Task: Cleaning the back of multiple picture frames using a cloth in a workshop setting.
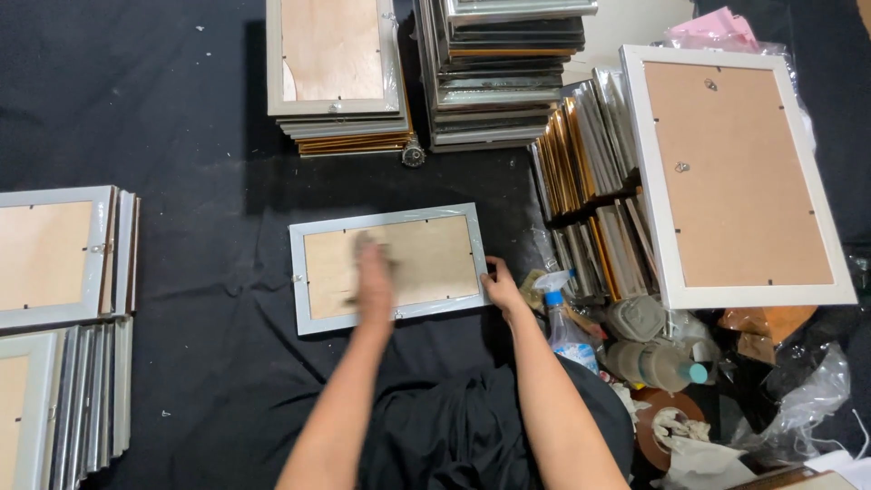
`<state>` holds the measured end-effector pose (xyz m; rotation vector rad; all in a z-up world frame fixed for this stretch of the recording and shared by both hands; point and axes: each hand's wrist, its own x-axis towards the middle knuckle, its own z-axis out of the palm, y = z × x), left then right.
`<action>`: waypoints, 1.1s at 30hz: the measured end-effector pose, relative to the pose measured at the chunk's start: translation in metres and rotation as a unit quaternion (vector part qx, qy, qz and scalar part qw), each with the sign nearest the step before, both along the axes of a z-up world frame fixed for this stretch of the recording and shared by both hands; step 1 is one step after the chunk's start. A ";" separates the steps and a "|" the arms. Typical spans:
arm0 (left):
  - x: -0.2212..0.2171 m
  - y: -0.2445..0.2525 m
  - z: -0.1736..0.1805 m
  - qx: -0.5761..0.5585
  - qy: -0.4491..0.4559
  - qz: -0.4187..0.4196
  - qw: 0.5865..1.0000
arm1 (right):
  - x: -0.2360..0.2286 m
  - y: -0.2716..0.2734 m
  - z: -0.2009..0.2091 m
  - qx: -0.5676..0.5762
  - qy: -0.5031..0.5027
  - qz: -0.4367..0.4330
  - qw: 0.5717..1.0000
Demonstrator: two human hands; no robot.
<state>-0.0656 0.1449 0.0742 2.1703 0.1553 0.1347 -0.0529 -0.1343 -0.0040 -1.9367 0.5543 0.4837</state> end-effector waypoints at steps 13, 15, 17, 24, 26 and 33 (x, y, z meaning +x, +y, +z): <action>-0.009 0.008 -0.017 0.381 -0.204 -0.217 0.876 | -0.002 -0.006 -0.009 0.000 0.020 0.012 1.000; -0.021 0.090 -0.039 0.113 -0.160 -0.263 0.945 | 0.001 -0.004 -0.005 -0.008 0.019 0.009 1.000; -0.046 0.143 -0.034 0.298 -0.176 -0.195 0.918 | 0.002 -0.006 -0.015 -0.017 0.011 0.015 1.000; -0.056 0.077 -0.062 0.180 -0.052 -0.142 0.972 | -0.005 0.008 0.007 -0.020 -0.030 0.009 0.999; -0.054 0.003 -0.028 0.207 -0.069 -0.188 0.958 | -0.005 0.009 0.014 -0.021 -0.031 0.013 0.999; -0.029 -0.088 -0.066 0.216 -0.227 -0.323 0.893 | -0.002 0.005 0.011 -0.004 -0.010 0.017 1.000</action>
